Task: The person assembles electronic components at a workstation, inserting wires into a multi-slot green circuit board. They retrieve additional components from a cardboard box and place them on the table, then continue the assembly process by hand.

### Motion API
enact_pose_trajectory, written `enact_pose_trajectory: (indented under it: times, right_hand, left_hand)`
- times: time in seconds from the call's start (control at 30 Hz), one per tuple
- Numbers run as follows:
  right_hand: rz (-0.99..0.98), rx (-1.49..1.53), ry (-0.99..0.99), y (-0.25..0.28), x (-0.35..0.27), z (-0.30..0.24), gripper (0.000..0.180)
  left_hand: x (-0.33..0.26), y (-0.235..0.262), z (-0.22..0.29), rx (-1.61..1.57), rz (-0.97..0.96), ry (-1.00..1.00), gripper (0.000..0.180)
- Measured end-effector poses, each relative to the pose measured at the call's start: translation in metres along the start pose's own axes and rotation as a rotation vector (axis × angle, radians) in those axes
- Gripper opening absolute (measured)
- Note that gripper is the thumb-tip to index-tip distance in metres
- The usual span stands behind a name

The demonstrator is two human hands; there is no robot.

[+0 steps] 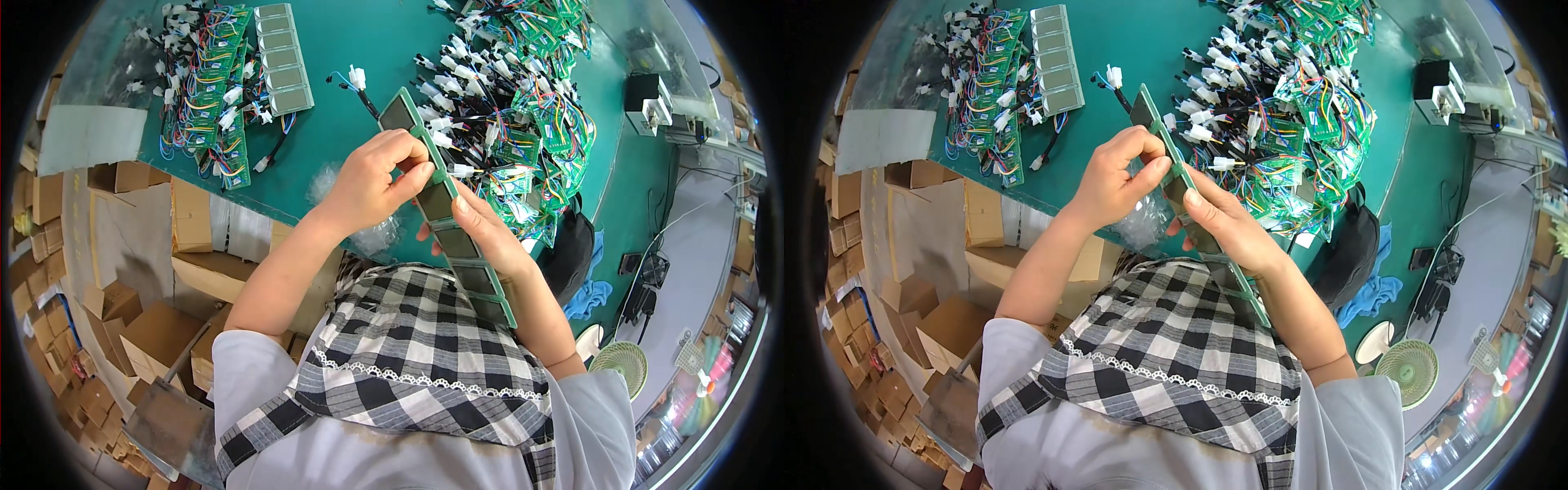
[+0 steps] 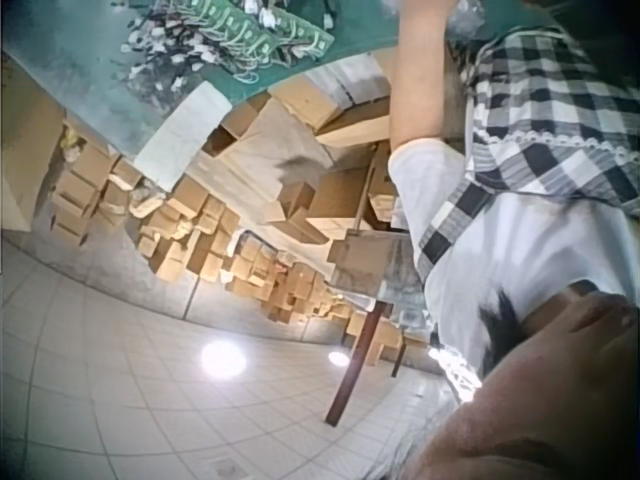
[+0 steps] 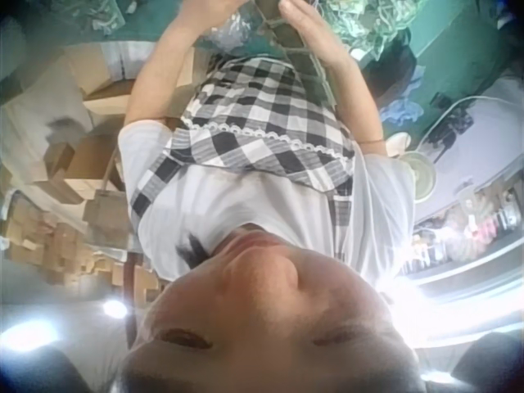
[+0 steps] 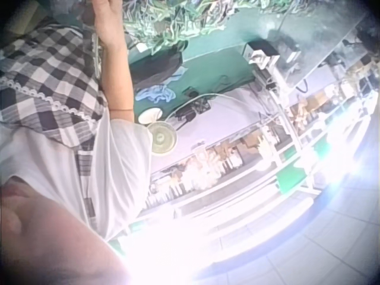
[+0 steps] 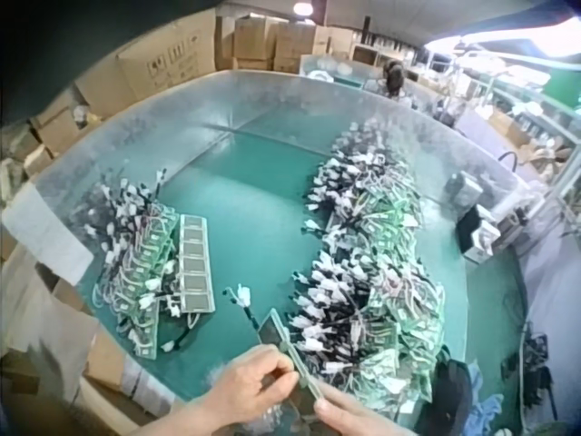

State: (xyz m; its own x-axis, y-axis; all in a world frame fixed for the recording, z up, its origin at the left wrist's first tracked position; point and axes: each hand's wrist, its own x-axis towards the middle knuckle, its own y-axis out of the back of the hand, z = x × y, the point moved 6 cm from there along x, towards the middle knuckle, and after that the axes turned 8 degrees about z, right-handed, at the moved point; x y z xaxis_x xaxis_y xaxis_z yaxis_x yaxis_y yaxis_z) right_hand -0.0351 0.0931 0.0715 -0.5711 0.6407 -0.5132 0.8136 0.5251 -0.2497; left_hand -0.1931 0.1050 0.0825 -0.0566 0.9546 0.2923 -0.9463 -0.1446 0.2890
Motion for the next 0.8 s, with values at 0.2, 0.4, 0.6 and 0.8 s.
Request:
enact_pose_trajectory:
  times: [0.2,0.4,0.6,0.8]
  right_hand:
    - [0.007,0.032,-0.031,0.006,-0.001,0.008,0.081]
    - [-0.015,0.008,0.014,0.004,0.000,0.003,0.083]
    - [-0.054,0.058,-0.045,0.003,0.003,0.007,0.083]
    - [-0.036,0.282,-0.142,0.007,0.004,0.013,0.066]
  left_hand:
    - [0.000,-0.005,0.001,-0.035,0.004,0.022,0.031]
    - [0.000,-0.006,-0.010,-0.060,0.017,0.163,0.036]
    - [-0.002,0.002,-0.007,0.066,0.018,0.116,0.031]
    - [-0.009,0.016,-0.003,0.333,0.067,-0.026,0.018]
